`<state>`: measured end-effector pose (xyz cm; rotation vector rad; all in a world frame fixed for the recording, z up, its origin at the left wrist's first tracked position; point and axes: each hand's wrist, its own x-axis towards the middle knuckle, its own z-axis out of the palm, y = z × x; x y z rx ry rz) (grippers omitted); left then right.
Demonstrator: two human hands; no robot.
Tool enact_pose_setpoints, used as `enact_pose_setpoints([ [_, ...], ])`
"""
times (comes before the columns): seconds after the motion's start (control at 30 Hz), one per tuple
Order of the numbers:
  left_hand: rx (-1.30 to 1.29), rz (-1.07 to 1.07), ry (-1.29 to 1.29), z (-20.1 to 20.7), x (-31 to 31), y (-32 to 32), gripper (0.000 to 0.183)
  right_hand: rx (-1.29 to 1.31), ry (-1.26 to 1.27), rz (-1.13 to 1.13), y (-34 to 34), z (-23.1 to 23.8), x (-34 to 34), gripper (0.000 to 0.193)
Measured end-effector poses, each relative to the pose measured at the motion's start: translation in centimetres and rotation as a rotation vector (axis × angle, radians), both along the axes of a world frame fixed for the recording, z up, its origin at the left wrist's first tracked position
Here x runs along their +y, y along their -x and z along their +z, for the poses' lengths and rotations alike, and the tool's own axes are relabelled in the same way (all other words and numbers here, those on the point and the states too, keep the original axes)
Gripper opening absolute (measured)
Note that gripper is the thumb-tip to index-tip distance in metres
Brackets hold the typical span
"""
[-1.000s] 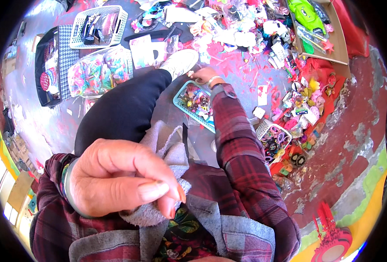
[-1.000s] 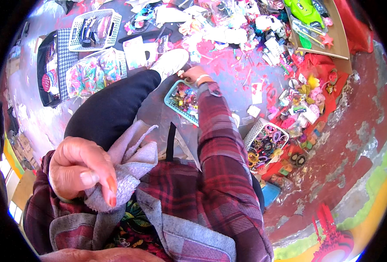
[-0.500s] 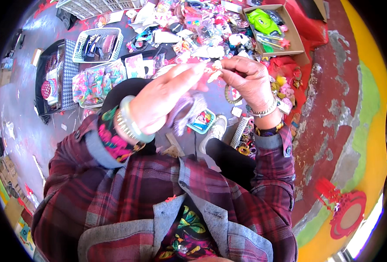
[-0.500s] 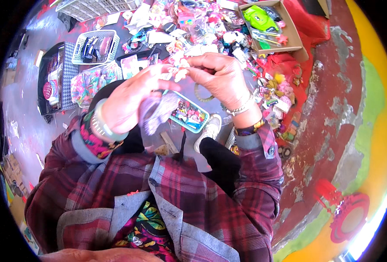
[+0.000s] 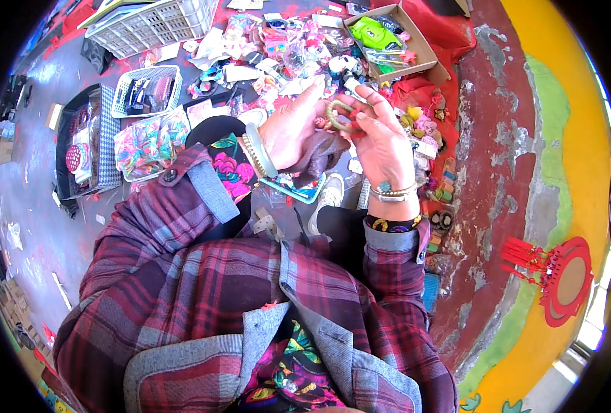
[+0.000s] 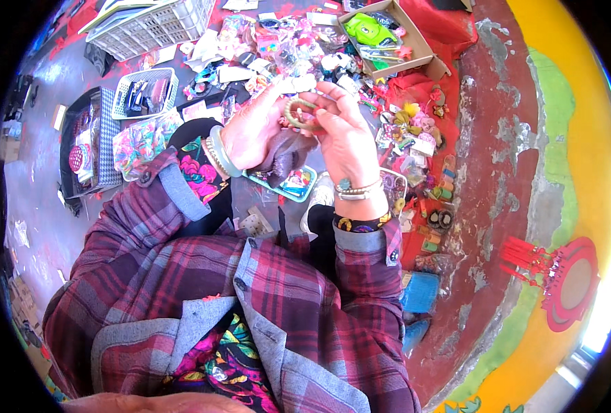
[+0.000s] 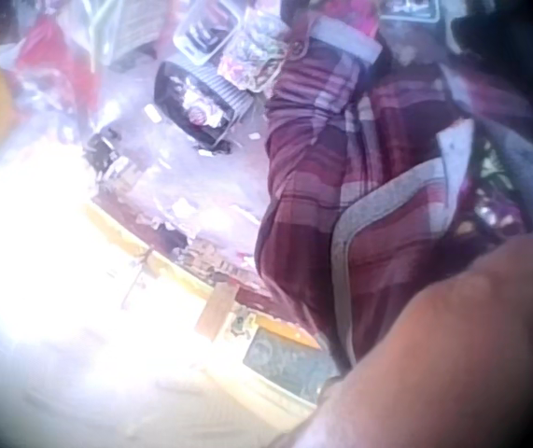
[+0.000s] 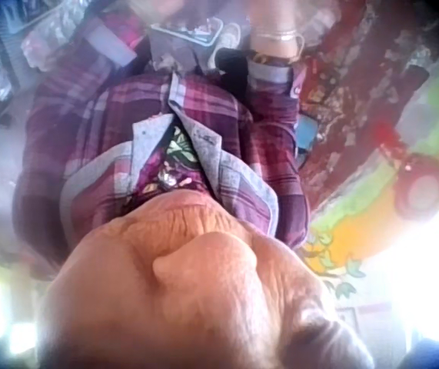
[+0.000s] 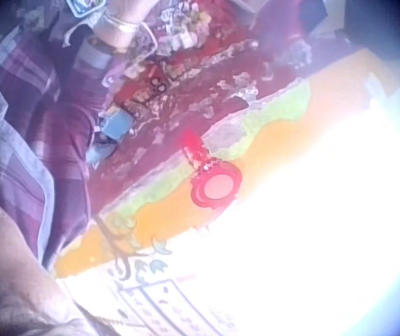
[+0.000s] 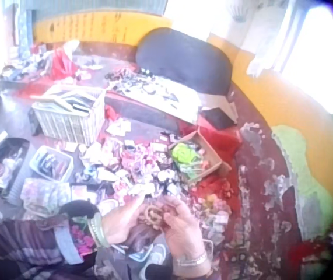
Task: The person sits on the floor and sorts through a large pile of colorful craft supplies and decorations. They pick up individual items, wipe them with a cloth, and place them into a small blue basket or a white basket nearby.
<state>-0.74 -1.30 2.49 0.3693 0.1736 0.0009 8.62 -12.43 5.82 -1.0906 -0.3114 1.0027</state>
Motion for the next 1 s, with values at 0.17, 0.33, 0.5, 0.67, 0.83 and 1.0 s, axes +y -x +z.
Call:
enact_pose_setpoints([
  [0.17, 0.040, -0.001, -0.097, 0.0, -0.4, -0.3, 0.035, -0.049, -0.171, 0.098, -0.1, -0.2, 0.2, 0.039],
  [0.33, 0.025, 0.164, -0.008, -1.3, 0.6, -1.4, 0.034, -0.495, 0.080, -0.165, -1.9, -0.8, -1.2, 0.031],
  [0.5, -0.039, 0.201, 0.041, -0.1, 0.4, -1.7, 0.037, -0.510, 0.199, -0.038, 0.1, -2.6, -1.3, 0.026],
  [0.67, -0.001, 0.228, 0.117, -1.3, 0.8, -1.9, 0.036, -0.115, 0.075, -0.166, -1.6, -2.1, -1.8, 0.006],
  [0.83, 0.113, 0.223, -0.055, -1.5, 1.5, -1.6, 0.039, 0.004, -0.073, -0.294, -3.5, -2.4, -2.4, 0.008],
  [1.0, 0.266, 0.261, -0.329, -0.5, 1.6, -1.0, 0.040, 0.005, -0.189, -0.371, -4.1, -0.3, -2.8, 0.013],
])
